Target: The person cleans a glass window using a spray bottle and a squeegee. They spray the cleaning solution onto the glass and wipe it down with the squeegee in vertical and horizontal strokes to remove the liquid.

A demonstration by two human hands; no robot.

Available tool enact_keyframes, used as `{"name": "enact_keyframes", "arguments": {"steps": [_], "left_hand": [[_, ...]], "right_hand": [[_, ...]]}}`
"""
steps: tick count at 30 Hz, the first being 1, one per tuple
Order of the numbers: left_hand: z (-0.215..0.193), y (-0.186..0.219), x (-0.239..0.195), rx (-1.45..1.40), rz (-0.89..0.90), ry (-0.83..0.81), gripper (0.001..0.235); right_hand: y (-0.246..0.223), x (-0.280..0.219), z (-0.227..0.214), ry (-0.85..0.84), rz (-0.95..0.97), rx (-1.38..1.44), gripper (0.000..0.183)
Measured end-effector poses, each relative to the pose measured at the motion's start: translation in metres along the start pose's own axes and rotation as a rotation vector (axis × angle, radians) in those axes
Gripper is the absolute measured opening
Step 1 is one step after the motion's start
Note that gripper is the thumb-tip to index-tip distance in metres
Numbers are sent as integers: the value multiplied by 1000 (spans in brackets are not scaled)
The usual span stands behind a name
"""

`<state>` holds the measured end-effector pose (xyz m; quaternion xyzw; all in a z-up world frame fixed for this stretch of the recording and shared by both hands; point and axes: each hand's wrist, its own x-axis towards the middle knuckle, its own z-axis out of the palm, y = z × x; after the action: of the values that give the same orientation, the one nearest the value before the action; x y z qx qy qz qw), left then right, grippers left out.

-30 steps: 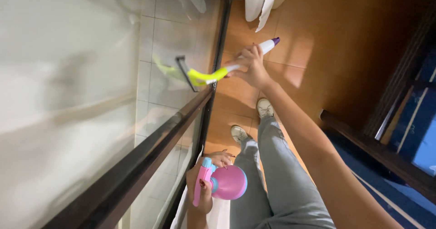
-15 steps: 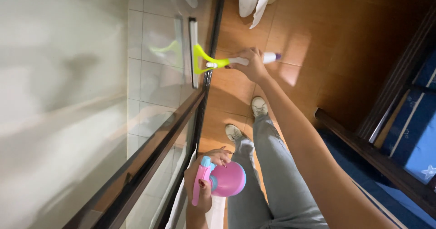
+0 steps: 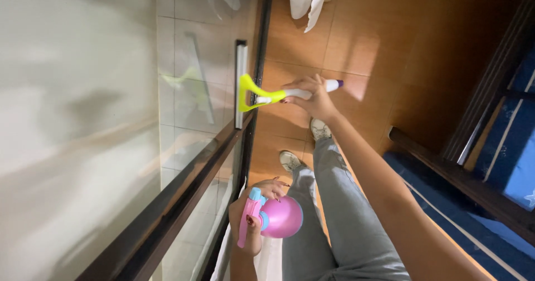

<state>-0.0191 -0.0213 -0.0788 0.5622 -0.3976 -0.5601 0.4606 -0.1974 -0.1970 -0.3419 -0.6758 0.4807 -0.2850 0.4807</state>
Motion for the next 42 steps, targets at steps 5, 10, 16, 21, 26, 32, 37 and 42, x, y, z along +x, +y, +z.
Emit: {"name": "enact_keyframes", "arguments": {"steps": [5,10,16,21,26,32,37,42], "left_hand": [[-10,3,-4,26,1,-11,82],[-19,-5,-8,4,8,2,80],[-25,-19,0,17,-13,8,82],[-29,-40,9,-12,-38,6,81],[-35,-82,13,-36,-48,27,83],[-41,-116,30,-67,-12,11,83],[-37,-139,45,-59,-61,79,87],[-34,-154,60,3,-97,94,89]], "right_hand": [[-25,13,13,18,-61,0,39],[-17,29,15,34,-106,-50,39],[28,55,22,53,-92,-63,37],[65,71,31,49,-25,-44,37],[93,88,33,16,36,-24,36],[146,114,40,-32,61,-16,34],[151,137,32,-5,54,-88,37],[181,158,36,-95,175,190,30]]}}
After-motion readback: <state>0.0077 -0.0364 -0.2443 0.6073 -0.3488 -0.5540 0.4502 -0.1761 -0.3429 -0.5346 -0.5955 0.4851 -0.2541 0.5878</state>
